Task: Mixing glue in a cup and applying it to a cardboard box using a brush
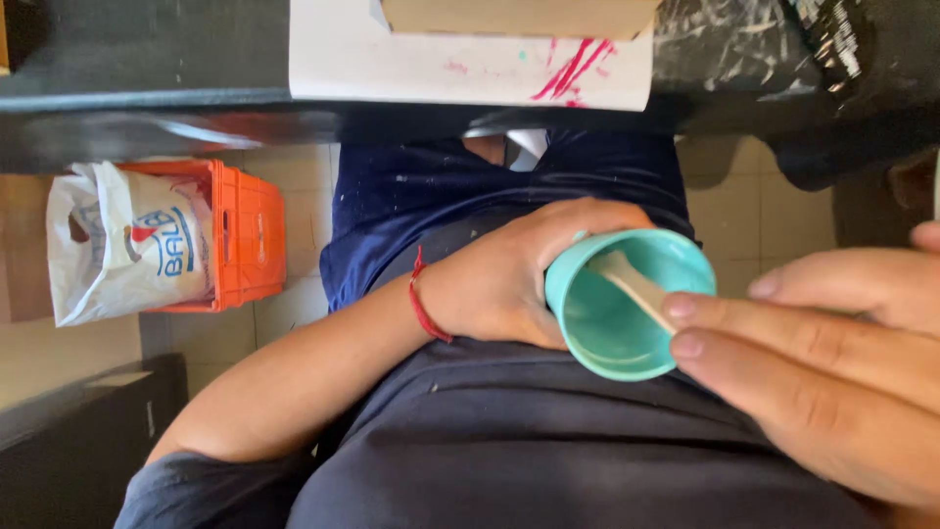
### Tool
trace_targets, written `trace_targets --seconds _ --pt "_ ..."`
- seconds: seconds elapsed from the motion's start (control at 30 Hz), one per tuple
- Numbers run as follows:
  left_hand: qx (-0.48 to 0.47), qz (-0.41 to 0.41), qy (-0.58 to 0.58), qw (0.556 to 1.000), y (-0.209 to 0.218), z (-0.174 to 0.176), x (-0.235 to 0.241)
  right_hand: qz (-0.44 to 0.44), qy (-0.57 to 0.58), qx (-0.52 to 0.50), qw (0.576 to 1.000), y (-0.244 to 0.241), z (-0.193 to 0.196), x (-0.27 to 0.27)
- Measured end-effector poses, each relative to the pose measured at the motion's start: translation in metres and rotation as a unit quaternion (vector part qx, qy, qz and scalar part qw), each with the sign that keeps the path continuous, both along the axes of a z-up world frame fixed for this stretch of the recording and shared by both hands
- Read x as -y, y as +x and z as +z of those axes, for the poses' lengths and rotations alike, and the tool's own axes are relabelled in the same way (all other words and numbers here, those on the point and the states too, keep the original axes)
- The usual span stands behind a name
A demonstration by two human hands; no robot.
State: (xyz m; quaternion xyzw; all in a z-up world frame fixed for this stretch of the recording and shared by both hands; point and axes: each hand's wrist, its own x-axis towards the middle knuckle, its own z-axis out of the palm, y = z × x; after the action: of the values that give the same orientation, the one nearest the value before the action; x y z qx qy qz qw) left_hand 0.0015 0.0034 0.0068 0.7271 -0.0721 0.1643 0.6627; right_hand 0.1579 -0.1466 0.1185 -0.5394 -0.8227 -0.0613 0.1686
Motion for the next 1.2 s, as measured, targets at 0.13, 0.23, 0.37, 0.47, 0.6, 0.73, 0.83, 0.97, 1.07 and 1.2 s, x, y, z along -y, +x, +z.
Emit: trace_targets --seconds 0.13,0.23,0.37,0.47,0.6,0.73,0.83,0.97,1.07,1.2 --pt "0.015 0.02 0.06 0.998 0.001 -0.008 0.002 -0.019 0.001 0.014 1.0 0.001 0.002 0.005" --pt "0.009 0.003 0.028 1.0 0.002 -0.003 -0.001 -0.043 -0.016 0.021 0.999 0.001 0.004 0.001" --pt "0.018 0.01 0.045 0.999 0.002 -0.005 0.003 0.01 -0.027 -0.07 0.997 -0.011 0.002 -0.008" --pt "0.023 0.01 0.048 0.999 0.003 -0.007 0.001 0.005 -0.017 -0.037 0.999 -0.001 0.01 -0.011" --pt "0.016 0.0 0.012 1.0 0.002 0.005 0.001 -0.003 -0.073 -0.05 0.996 -0.005 0.008 -0.012" --pt "0.027 0.026 0.069 0.997 0.002 -0.015 0.003 -0.007 -0.018 -0.062 0.998 -0.009 0.015 -0.018" --pt "0.023 0.024 0.057 0.998 0.001 -0.009 -0.001 -0.041 -0.069 0.022 0.997 0.002 0.015 -0.017" --pt "0.018 0.009 0.035 0.999 0.001 -0.008 0.005 -0.002 -0.081 -0.041 0.996 -0.005 0.011 -0.009" --pt "0.023 0.019 0.061 0.998 0.0 -0.013 0.002 -0.045 -0.072 0.003 0.996 0.007 0.013 -0.001" --pt "0.041 0.007 0.056 0.998 0.001 0.003 -0.001 -0.048 -0.112 -0.047 0.991 0.008 0.012 0.006"
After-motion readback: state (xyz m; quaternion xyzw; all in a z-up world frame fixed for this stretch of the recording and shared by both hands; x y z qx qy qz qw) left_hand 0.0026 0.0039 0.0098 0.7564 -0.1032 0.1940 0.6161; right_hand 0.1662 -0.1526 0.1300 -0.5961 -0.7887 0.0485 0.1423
